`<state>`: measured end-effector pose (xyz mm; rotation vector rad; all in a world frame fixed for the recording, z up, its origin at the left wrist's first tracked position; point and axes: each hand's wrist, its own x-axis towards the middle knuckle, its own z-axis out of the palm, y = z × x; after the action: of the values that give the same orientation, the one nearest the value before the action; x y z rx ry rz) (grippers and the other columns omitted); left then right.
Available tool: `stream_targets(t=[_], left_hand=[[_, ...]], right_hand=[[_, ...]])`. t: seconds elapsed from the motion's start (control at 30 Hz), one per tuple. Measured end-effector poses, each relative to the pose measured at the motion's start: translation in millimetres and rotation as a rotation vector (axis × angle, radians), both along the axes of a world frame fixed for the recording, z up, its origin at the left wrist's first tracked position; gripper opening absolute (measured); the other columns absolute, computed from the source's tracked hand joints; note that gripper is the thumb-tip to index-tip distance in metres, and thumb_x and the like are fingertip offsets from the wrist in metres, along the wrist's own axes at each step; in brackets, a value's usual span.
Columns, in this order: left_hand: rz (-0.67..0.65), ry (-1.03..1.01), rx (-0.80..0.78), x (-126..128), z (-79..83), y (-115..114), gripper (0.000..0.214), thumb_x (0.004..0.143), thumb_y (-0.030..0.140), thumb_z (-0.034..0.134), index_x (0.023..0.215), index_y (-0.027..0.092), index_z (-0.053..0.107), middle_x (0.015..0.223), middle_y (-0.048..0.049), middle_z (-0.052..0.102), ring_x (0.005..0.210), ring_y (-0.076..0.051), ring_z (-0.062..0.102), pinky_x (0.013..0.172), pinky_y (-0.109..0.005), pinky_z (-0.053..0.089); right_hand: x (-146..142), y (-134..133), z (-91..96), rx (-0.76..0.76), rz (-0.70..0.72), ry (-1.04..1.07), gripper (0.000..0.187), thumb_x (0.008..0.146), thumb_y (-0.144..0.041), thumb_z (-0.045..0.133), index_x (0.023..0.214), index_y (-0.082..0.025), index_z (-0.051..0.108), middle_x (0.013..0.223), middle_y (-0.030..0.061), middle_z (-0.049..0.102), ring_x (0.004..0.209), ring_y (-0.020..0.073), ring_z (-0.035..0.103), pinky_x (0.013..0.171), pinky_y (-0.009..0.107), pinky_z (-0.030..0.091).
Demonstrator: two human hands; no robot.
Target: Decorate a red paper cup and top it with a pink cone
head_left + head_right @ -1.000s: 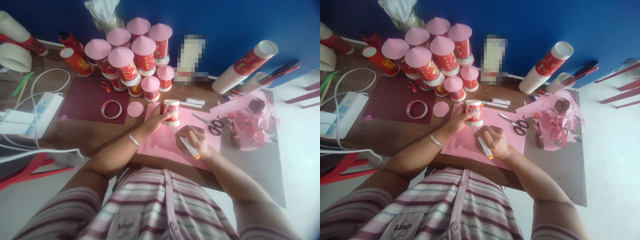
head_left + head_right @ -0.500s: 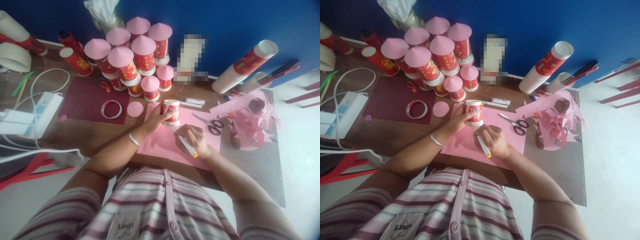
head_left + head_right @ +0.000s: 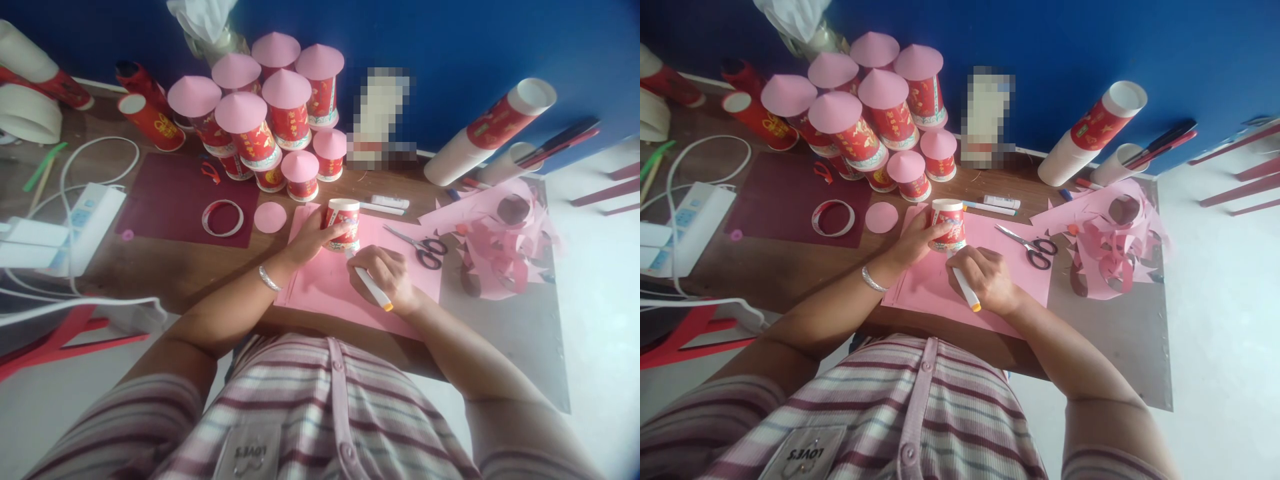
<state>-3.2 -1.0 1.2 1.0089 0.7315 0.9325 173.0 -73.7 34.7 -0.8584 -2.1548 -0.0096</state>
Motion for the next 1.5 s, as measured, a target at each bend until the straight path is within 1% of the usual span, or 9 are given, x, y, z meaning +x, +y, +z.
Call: stream_targets(t=[0.4, 0.57, 0.7, 0.83, 0.97, 1.13, 1.3, 1.4, 1.5], left_hand=[[-0.015, -0.002, -0.006, 0, 5.1, -1, 0.039, 0.082, 0.04, 0.08, 0.109, 0.018, 0.064, 0.098, -0.0055, 0.07, 0.084, -0.016, 0.067, 0.074, -0.028, 0.054], [-0.015, -0.008, 0.002, 1, 3.2, -1, 0.037, 0.082, 0.04, 0.08, 0.108, 0.018, 0.064, 0.096, -0.0048, 0.07, 0.084, -0.016, 0.067, 0.074, -0.028, 0.054], [-0.001, -0.057, -0.037, 1, 1.9, 0, 0.038, 0.079, 0.039, 0.082, 0.106, 0.018, 0.065, 0.095, -0.0044, 0.069, 0.085, -0.017, 0.067, 0.076, -0.029, 0.054], [-0.002, -0.134, -0.069, 0, 8.2, 0, 0.033, 0.08, 0.039, 0.081, 0.101, 0.017, 0.067, 0.092, -0.0042, 0.069, 0.084, -0.017, 0.067, 0.079, -0.031, 0.055], [0.054, -0.19, -0.071, -1, 12.6, 1, 0.027, 0.081, 0.039, 0.078, 0.095, 0.018, 0.068, 0.092, -0.0042, 0.07, 0.087, -0.019, 0.068, 0.083, -0.034, 0.055], [0.11, -0.243, -0.078, -5, 6.6, 4, 0.02, 0.084, 0.037, 0.075, 0.093, 0.02, 0.069, 0.092, -0.0025, 0.071, 0.09, -0.018, 0.068, 0.085, -0.033, 0.054], [0.119, -0.327, -0.149, -8, 7.6, 5, 0.014, 0.084, 0.031, 0.075, 0.092, 0.02, 0.071, 0.088, -0.0002, 0.071, 0.085, -0.015, 0.069, 0.082, -0.028, 0.055], [0.107, -0.396, -0.218, -7, 11.6, 3, 0.013, 0.083, 0.026, 0.076, 0.092, 0.018, 0.072, 0.089, -0.0004, 0.073, 0.083, -0.014, 0.069, 0.08, -0.026, 0.055], [0.076, -0.418, -0.218, -6, 13.7, 2, 0.014, 0.084, 0.024, 0.074, 0.096, 0.017, 0.074, 0.09, -0.0014, 0.075, 0.082, -0.015, 0.07, 0.08, -0.026, 0.055]], right_hand=[[-1, 0, 0.8, -0.001, 0.0, -0.015, 0.019, 0.086, -0.004, 0.059, 0.094, -0.021, 0.056, 0.074, -0.0016, 0.062, 0.059, 0.0126, 0.058, 0.054, 0.026, 0.047], [0, 0, 1.2, 0.014, 0.012, -0.005, 0.021, 0.085, -0.004, 0.06, 0.095, -0.021, 0.056, 0.074, -0.0018, 0.062, 0.058, 0.0126, 0.059, 0.053, 0.026, 0.048], [0, -1, 3.8, 0.061, 0.022, 0.033, 0.023, 0.085, -0.004, 0.06, 0.095, -0.023, 0.055, 0.071, -0.0029, 0.061, 0.056, 0.0119, 0.058, 0.051, 0.026, 0.049], [0, -1, 6.3, 0.091, 0.053, 0.064, 0.022, 0.086, -0.004, 0.062, 0.097, -0.022, 0.055, 0.071, -0.0022, 0.06, 0.056, 0.0117, 0.058, 0.05, 0.025, 0.05], [3, 0, 3.0, 0.107, 0.054, 0.078, 0.021, 0.09, -0.007, 0.063, 0.105, -0.021, 0.058, 0.075, -0.0014, 0.06, 0.057, 0.0113, 0.056, 0.051, 0.026, 0.049], [11, 3, -9.0, 0.099, -0.034, 0.054, 0.025, 0.095, -0.008, 0.06, 0.116, -0.021, 0.06, 0.073, -0.0024, 0.055, 0.056, 0.0117, 0.051, 0.052, 0.026, 0.043], [15, 11, -14.1, 0.015, -0.201, 0.117, 0.019, 0.095, -0.015, 0.064, 0.112, -0.023, 0.062, 0.081, 0.0011, 0.062, 0.065, 0.0136, 0.06, 0.057, 0.025, 0.047], [14, 15, -13.6, 0.006, -0.215, 0.108, 0.016, 0.096, -0.02, 0.065, 0.112, -0.024, 0.064, 0.084, 0.0026, 0.064, 0.068, 0.0147, 0.062, 0.06, 0.025, 0.049], [14, 15, -13.4, 0.013, -0.216, 0.094, 0.013, 0.096, -0.02, 0.065, 0.109, -0.024, 0.066, 0.081, 0.0015, 0.063, 0.067, 0.014, 0.061, 0.059, 0.025, 0.047]])
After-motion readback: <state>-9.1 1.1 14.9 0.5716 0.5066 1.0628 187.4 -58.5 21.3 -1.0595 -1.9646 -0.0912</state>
